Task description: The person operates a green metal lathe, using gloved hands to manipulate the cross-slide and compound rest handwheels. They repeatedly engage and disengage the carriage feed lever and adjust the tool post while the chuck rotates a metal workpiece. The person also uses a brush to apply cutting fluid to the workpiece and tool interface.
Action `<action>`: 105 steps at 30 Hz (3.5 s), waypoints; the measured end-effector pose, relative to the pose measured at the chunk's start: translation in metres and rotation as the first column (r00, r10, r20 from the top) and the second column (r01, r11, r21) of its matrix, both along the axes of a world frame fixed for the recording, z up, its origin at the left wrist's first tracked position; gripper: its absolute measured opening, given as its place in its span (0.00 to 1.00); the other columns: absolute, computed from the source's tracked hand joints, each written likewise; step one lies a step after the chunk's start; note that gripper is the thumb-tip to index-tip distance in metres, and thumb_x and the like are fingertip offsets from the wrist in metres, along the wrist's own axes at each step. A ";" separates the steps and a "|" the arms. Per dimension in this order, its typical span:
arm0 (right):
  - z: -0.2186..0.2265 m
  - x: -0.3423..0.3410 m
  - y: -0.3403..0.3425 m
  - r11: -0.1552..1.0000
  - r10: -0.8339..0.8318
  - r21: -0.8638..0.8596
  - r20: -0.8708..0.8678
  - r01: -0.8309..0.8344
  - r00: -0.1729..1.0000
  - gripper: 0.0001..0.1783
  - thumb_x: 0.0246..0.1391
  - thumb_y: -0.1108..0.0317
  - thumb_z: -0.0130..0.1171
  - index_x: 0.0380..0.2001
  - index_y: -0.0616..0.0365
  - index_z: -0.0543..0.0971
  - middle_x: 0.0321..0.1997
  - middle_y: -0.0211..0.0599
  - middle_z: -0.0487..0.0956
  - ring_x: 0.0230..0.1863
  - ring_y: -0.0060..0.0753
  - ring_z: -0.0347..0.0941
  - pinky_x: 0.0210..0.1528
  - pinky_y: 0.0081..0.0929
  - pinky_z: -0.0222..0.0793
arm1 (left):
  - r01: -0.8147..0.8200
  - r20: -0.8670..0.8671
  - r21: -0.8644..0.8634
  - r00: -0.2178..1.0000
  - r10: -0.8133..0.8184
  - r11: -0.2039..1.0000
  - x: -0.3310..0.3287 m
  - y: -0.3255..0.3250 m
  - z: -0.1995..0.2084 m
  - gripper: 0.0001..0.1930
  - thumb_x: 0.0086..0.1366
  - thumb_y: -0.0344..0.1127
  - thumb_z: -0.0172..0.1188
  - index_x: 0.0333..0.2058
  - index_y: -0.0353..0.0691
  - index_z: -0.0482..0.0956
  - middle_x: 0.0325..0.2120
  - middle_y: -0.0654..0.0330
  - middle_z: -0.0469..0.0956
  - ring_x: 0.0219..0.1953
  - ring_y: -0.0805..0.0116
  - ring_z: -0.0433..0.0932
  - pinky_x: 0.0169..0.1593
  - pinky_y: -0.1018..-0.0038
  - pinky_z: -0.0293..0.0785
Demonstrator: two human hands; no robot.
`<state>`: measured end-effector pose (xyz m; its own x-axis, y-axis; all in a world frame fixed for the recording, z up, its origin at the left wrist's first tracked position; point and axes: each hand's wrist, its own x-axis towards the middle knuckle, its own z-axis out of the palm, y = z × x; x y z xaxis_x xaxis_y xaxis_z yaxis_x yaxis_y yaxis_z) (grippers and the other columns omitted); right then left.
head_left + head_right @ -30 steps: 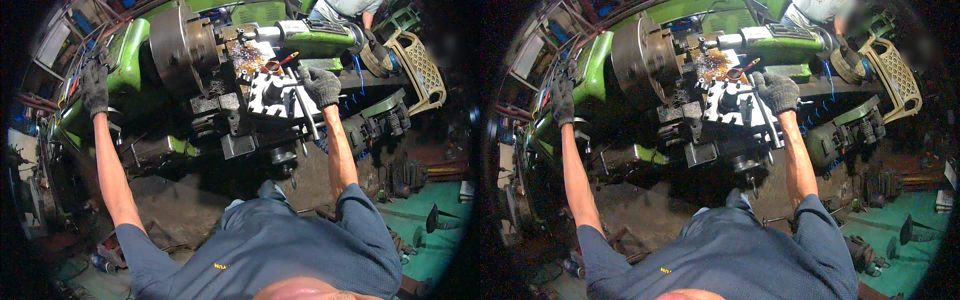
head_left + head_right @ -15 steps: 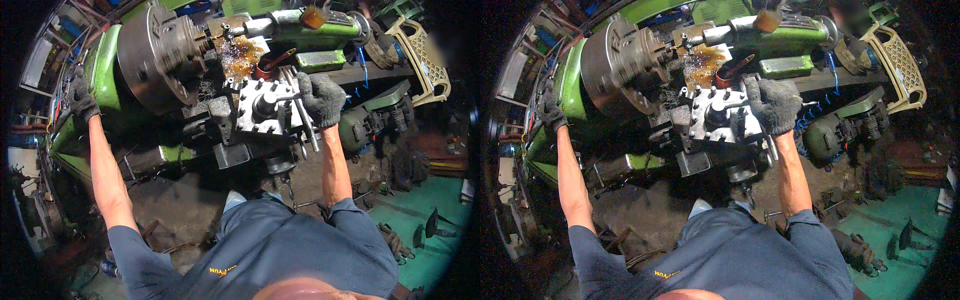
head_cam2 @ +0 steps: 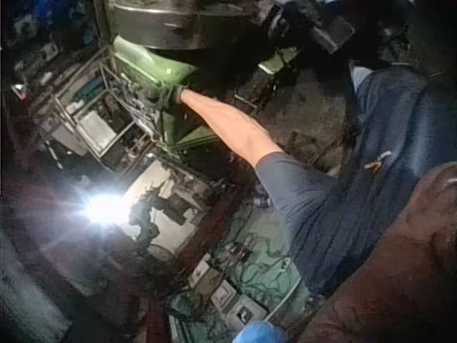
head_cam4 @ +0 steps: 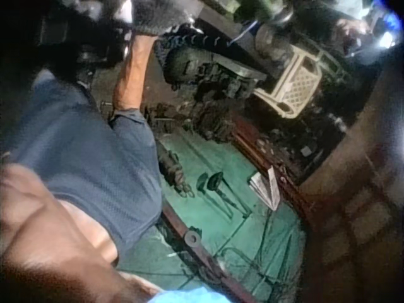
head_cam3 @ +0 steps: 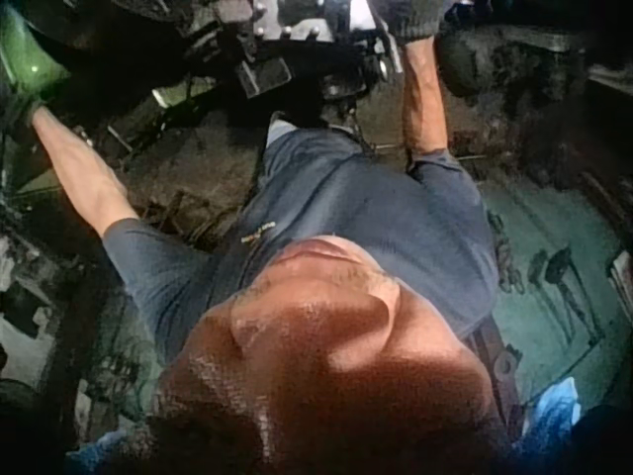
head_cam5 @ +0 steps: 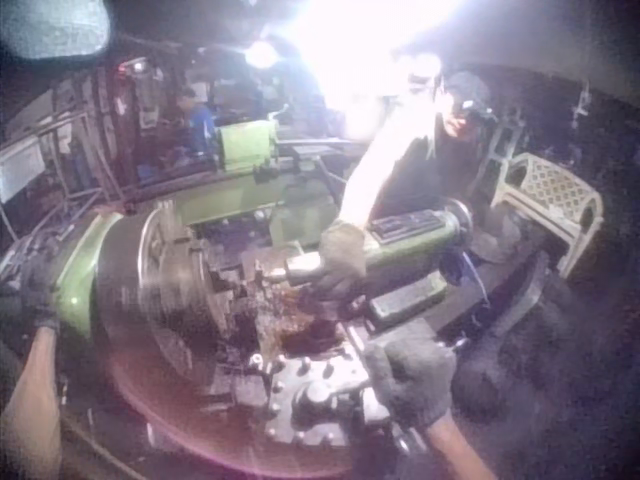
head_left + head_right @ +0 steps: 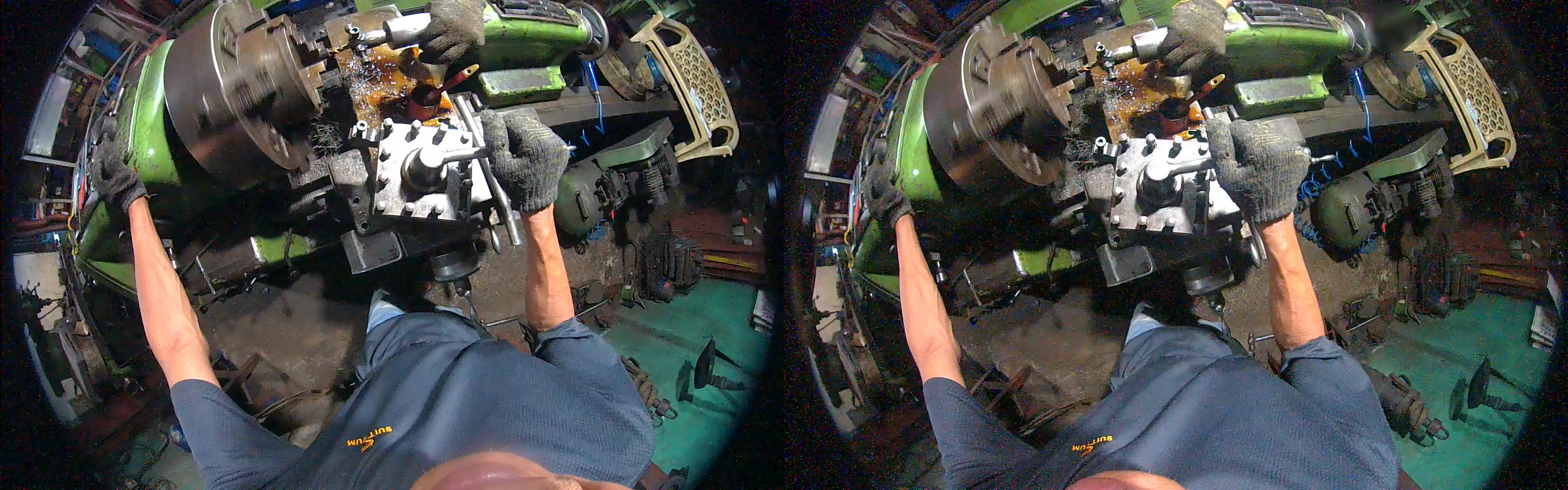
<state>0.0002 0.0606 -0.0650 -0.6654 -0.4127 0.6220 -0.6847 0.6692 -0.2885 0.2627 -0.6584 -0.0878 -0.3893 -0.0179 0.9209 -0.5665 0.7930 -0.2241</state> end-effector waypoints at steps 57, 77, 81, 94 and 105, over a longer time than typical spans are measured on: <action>-0.013 -0.009 -0.001 0.993 0.035 -0.110 -0.103 -0.046 0.994 0.15 0.53 0.58 0.63 0.17 0.51 0.78 0.16 0.41 0.73 0.17 0.46 0.70 0.21 0.40 0.63 | 0.283 -0.197 0.345 0.954 -0.226 0.895 -0.019 0.053 0.021 0.18 0.70 0.46 0.53 0.40 0.36 0.84 0.41 0.56 0.83 0.44 0.62 0.80 0.52 0.66 0.72; -0.006 -0.004 -0.002 0.996 0.020 -0.083 -0.085 -0.027 0.996 0.16 0.56 0.58 0.63 0.17 0.51 0.78 0.16 0.40 0.74 0.16 0.44 0.71 0.20 0.39 0.62 | 0.339 -0.301 0.326 0.922 -0.243 0.883 -0.028 0.075 0.020 0.15 0.67 0.42 0.58 0.41 0.34 0.83 0.41 0.54 0.83 0.44 0.59 0.80 0.53 0.65 0.72; -0.004 -0.003 -0.003 0.997 0.006 -0.076 -0.082 -0.012 0.997 0.16 0.56 0.58 0.63 0.17 0.51 0.78 0.16 0.40 0.73 0.16 0.45 0.70 0.20 0.39 0.62 | 0.377 -0.263 0.353 0.918 -0.296 0.856 -0.027 0.069 0.024 0.15 0.67 0.41 0.58 0.41 0.34 0.83 0.42 0.54 0.83 0.45 0.60 0.80 0.53 0.66 0.72; -0.006 -0.003 -0.002 0.997 0.000 -0.076 -0.093 -0.007 0.996 0.13 0.55 0.57 0.63 0.21 0.51 0.81 0.19 0.40 0.76 0.19 0.46 0.73 0.22 0.39 0.66 | 0.428 -0.400 0.447 0.881 -0.252 0.785 -0.034 0.085 0.023 0.18 0.69 0.43 0.56 0.44 0.32 0.82 0.45 0.52 0.83 0.47 0.59 0.80 0.55 0.66 0.72; -0.001 -0.001 -0.004 0.995 0.022 -0.090 -0.085 -0.030 0.996 0.14 0.55 0.58 0.63 0.19 0.52 0.79 0.18 0.40 0.76 0.18 0.45 0.72 0.21 0.39 0.64 | 0.401 -0.347 0.459 0.903 -0.255 0.793 -0.023 0.066 0.018 0.19 0.70 0.45 0.54 0.46 0.34 0.81 0.46 0.52 0.82 0.48 0.57 0.79 0.56 0.64 0.70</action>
<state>-0.0007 0.0566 -0.0663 -0.5991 -0.3684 0.7109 -0.7260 0.6243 -0.2884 0.2393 -0.5925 -0.0702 -0.2130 -0.4244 0.8801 -0.2291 0.8973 0.3772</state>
